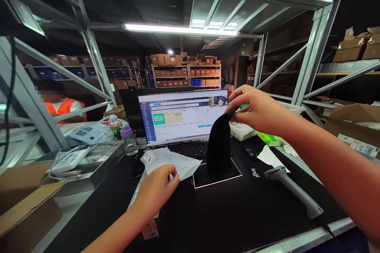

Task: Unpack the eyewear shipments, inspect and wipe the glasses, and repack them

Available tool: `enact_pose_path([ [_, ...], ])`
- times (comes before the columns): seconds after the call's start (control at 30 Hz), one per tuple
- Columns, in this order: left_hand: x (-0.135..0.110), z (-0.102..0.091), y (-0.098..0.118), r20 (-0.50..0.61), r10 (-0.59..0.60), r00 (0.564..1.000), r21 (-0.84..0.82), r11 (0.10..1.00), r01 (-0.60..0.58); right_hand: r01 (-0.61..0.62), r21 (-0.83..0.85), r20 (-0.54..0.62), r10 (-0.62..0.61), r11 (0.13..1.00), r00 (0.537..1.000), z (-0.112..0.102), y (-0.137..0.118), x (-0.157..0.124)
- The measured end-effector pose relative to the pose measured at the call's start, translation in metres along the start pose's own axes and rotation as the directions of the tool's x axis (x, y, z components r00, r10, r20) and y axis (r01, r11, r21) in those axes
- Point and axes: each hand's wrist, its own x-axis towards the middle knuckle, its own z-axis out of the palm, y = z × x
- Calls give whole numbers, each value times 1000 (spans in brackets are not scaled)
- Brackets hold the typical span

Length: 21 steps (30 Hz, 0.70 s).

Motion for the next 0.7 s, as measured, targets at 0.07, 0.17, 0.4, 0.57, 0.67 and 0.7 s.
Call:
enact_pose_path([
  [0.07,-3,-4,-1,-12,19,1000,41,999,-19,114,-102,34,-111,988,993,-1,-8,1],
  [0.17,-10,-13,-11,-28,26,999,98,995,-23,62,-19,210,-57,998,976,5,-16,3],
  [0.4,-40,-13,-39,-151,-97,984,88,990,111,-77,196,447,-19,978,894,42,-23,9],
  [0.57,-44,-2,-44,-278,-164,947,-7,986,169,-29,232,453,-81,972,888,57,-37,24],
  [0.67,-37,5,-44,-324,-159,933,-70,987,144,-21,279,464,-115,960,879,62,-47,35],
  [0.7,-34,7,-44,-333,-150,931,-89,988,127,-29,300,463,-119,953,878,63,-50,38],
])
